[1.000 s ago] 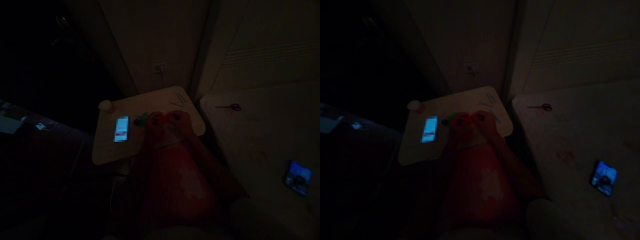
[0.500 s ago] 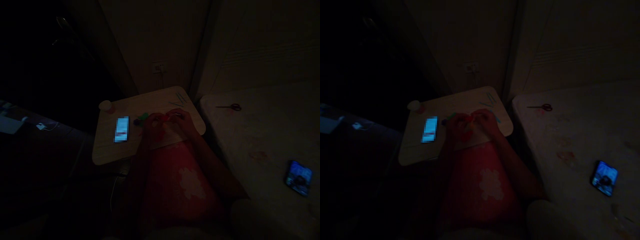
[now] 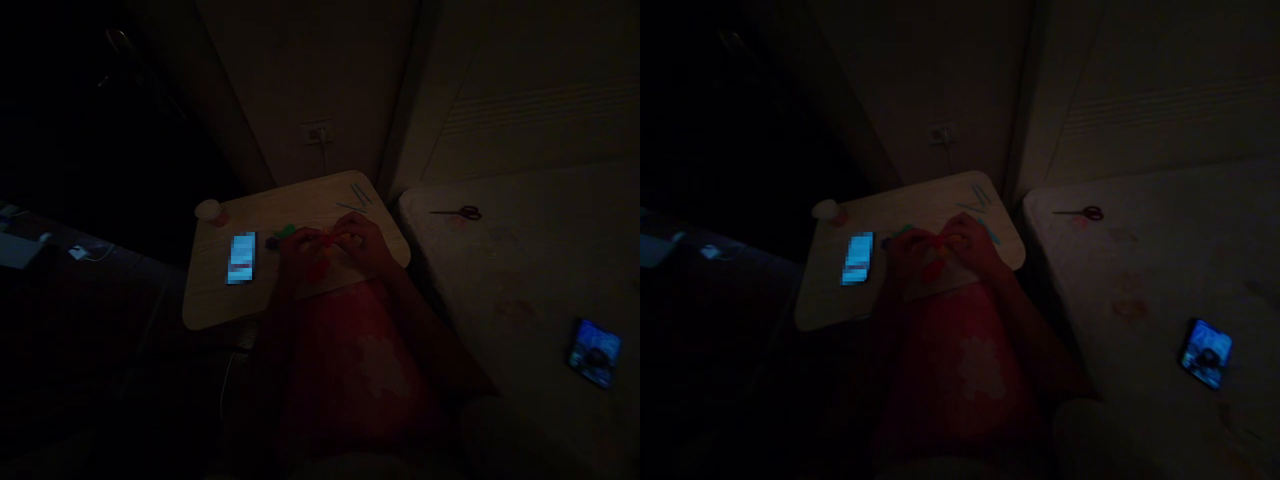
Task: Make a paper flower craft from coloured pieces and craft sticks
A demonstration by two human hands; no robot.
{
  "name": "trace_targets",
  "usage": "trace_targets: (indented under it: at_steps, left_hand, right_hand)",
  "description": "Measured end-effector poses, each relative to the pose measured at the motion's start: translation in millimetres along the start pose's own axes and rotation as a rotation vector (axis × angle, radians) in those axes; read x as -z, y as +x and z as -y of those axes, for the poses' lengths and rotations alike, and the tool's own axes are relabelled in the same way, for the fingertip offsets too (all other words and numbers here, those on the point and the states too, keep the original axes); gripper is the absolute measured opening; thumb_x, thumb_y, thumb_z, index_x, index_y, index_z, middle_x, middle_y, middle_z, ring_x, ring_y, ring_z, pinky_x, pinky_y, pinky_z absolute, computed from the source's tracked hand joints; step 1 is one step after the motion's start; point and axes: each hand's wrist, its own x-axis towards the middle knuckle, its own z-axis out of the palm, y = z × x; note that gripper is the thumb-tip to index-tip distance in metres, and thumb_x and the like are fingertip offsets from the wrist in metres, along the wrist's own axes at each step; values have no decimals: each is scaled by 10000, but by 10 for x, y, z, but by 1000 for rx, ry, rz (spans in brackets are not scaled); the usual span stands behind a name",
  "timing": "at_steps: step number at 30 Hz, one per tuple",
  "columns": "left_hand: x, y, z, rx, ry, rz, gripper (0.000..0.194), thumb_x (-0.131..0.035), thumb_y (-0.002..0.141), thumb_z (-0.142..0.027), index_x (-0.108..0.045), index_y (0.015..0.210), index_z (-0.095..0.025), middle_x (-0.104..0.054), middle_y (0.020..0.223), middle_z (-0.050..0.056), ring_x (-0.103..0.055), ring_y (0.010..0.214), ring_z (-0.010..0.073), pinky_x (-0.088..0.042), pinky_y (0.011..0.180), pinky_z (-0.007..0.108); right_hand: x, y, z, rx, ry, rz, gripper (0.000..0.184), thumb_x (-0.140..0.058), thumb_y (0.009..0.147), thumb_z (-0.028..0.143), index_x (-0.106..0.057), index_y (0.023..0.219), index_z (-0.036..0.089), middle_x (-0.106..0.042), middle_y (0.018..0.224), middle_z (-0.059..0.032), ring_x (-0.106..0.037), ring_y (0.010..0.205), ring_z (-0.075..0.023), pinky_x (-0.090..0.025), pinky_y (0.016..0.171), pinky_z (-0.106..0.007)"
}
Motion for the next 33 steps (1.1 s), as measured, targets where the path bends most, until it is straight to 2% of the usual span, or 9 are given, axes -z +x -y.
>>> trace_targets:
  at_steps: [5, 13, 19, 22, 24, 26, 28, 31, 33]
  left_hand:
    - [39, -24, -31, -131, 155, 65, 101, -725, 848, -303, -761, 840, -209, -765, 865, 38, -697, 860, 192, -561, 831, 340]
    - [37, -62, -66, -118, 158, 102, 218, -737, 853, -313, -724, 1044, -209, -742, 952, 38, -694, 905, 188, -554, 857, 335]
    - [-1, -61, -68, -104, 141, 98, 194, -718, 860, -328, -708, 1018, -217, -732, 933, 29, -684, 884, 186, -543, 841, 332]
    - [-30, -24, -34, -84, 147, 17, 253, -684, 886, -343, -670, 1112, -232, -720, 1036, 46, -672, 927, 192, -533, 828, 328]
    - [-44, 35, 30, -69, 195, -106, 285, -664, 898, -347, -637, 1158, -234, -682, 1156, 73, -654, 989, 208, -529, 848, 344]
    - [-68, 112, 117, -44, 326, -221, 198, -620, 918, -316, -639, 1089, -218, -646, 1155, 92, -631, 1014, 227, -519, 919, 387]
    - [-117, 189, 202, -9, 508, -198, 100, -633, 900, -287, -656, 935, -196, -639, 1082, 112, -608, 1060, 268, -488, 994, 435]
    - [-237, 270, 289, 64, 715, -74, 150, -667, 879, -316, -658, 808, -184, -632, 1062, 141, -595, 1064, 307, -471, 1007, 478]
    - [-320, 303, 332, 52, 773, -70, 201, -651, 893, -339, -652, 771, -180, -635, 1057, 151, -581, 1095, 326, -457, 1013, 504]
  right_hand:
    - [76, 24, 63, 22, -52, 89, 135, -709, 903, 355, -755, 870, 233, -675, 988, -72, -652, 962, -234, -529, 886, -410]
    - [84, 30, 52, 14, -67, 120, 94, -776, 857, 325, -764, 891, 238, -683, 992, -66, -659, 955, -233, -522, 890, -411]
    - [28, 31, -21, 2, -92, 163, 128, -778, 850, 360, -755, 872, 236, -701, 1015, -73, -656, 992, -249, -511, 914, -429]
    - [-6, 103, -187, -31, -12, 153, 181, -727, 882, 401, -743, 831, 228, -713, 993, -76, -670, 952, -231, -522, 876, -397]
    - [-10, 180, -364, -87, 19, 129, 222, -723, 865, 433, -733, 809, 219, -717, 972, -85, -673, 920, -227, -524, 834, -377]
    - [-8, 263, -565, -172, -3, 100, 246, -745, 823, 462, -728, 811, 216, -722, 942, -84, -663, 887, -227, -520, 786, -360]
    - [-15, 336, -749, -236, -40, 91, 258, -756, 783, 460, -714, 780, 205, -719, 902, -80, -651, 841, -220, -512, 765, -349]
    - [-56, 407, -927, -255, -85, 100, 228, -739, 762, 410, -718, 772, 183, -709, 856, -80, -639, 802, -213, -493, 731, -336]
    - [-92, 432, -975, -243, -105, 133, 207, -729, 754, 379, -732, 786, 174, -711, 846, -80, -633, 780, -208, -485, 717, -329]
